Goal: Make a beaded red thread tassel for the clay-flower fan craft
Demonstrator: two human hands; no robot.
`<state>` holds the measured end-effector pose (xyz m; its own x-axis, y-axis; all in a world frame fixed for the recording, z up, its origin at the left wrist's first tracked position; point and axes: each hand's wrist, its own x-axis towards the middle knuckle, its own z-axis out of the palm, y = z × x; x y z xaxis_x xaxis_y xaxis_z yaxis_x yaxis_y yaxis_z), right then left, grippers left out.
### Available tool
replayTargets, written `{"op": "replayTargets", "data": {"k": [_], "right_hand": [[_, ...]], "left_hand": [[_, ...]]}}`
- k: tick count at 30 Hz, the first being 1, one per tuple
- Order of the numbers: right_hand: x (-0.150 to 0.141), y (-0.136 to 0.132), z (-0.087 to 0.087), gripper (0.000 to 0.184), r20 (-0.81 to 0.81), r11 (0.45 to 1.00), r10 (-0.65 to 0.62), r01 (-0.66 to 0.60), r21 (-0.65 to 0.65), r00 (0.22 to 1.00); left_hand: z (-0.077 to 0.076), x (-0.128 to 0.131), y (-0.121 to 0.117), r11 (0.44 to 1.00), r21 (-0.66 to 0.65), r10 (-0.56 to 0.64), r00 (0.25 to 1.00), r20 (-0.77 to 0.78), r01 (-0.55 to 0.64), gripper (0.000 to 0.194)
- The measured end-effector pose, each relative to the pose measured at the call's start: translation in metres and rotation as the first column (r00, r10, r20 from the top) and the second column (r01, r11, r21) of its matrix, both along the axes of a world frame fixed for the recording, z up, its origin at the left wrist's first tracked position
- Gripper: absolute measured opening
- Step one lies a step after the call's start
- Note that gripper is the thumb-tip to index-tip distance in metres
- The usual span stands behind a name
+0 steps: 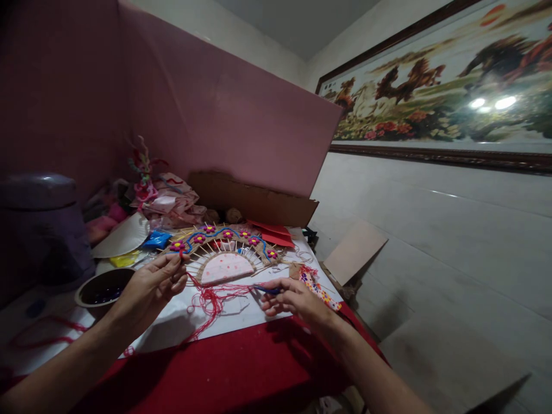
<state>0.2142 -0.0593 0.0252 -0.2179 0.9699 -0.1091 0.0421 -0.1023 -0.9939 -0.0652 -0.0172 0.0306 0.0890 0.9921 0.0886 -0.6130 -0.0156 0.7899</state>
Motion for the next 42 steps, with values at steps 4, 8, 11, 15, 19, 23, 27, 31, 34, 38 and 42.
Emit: {"op": "replayTargets", "data": {"k": [4,8,11,15,19,23,27,31,34,38,42], "right_hand": [[-0.003,-0.014,-0.017,0.040,-0.068,0.967,-0.254,0.254,-0.006,0.965],[-0.015,-0.023,-0.027,0.037,-0.218,0.958,-0.259,0.280,0.068,0.941],[-0.031,-0.032,-0.028,0.046,-0.334,0.987,-0.126,0.150,0.048,0.934],[-0.054,-0.039,-0.028,0.029,-0.396,0.992,0.080,-0.112,-0.060,0.915],[-0.072,-0.036,-0.026,0.019,-0.423,0.976,0.181,-0.215,-0.034,0.888],[-0.086,-0.031,-0.023,0.020,-0.440,0.981,0.177,-0.195,0.003,0.880],[-0.098,-0.030,-0.024,0.042,-0.489,0.988,0.084,-0.136,-0.073,0.868],[-0.110,-0.029,-0.028,0.051,-0.597,0.974,-0.052,-0.091,-0.207,0.800],[-0.116,-0.029,-0.029,0.047,-0.671,0.935,-0.096,-0.164,-0.313,0.735],[-0.124,-0.031,-0.028,0.042,-0.702,0.846,-0.156,-0.272,-0.458,0.695],[-0.133,-0.033,-0.032,0.041,-0.734,0.783,-0.189,-0.351,-0.514,0.653]], "left_hand": [[0.000,0.000,0.000,1.000,-0.007,-0.003,1.000,0.002,0.003,0.024],[0.002,-0.001,-0.001,1.000,-0.006,0.005,1.000,0.018,-0.005,0.023],[0.004,-0.002,-0.001,1.000,-0.005,-0.001,1.000,0.024,0.001,0.022],[0.007,-0.001,-0.002,0.999,0.028,-0.022,0.999,0.029,0.021,0.017],[0.011,-0.001,-0.005,0.999,-0.015,0.039,0.999,0.034,-0.038,0.013],[0.012,-0.002,-0.006,0.998,-0.016,0.058,0.998,0.030,-0.058,0.011],[0.011,-0.003,-0.005,0.998,-0.032,0.057,0.998,0.037,-0.056,0.014],[0.011,-0.004,-0.005,0.999,-0.023,0.035,0.999,0.037,-0.034,0.017],[0.012,-0.004,-0.006,1.000,-0.004,0.024,0.999,0.037,-0.024,0.018],[0.011,-0.004,-0.005,1.000,0.002,0.025,0.999,0.038,-0.025,0.021],[0.010,-0.004,-0.003,0.999,-0.019,0.030,0.998,0.053,-0.029,0.024]]}}
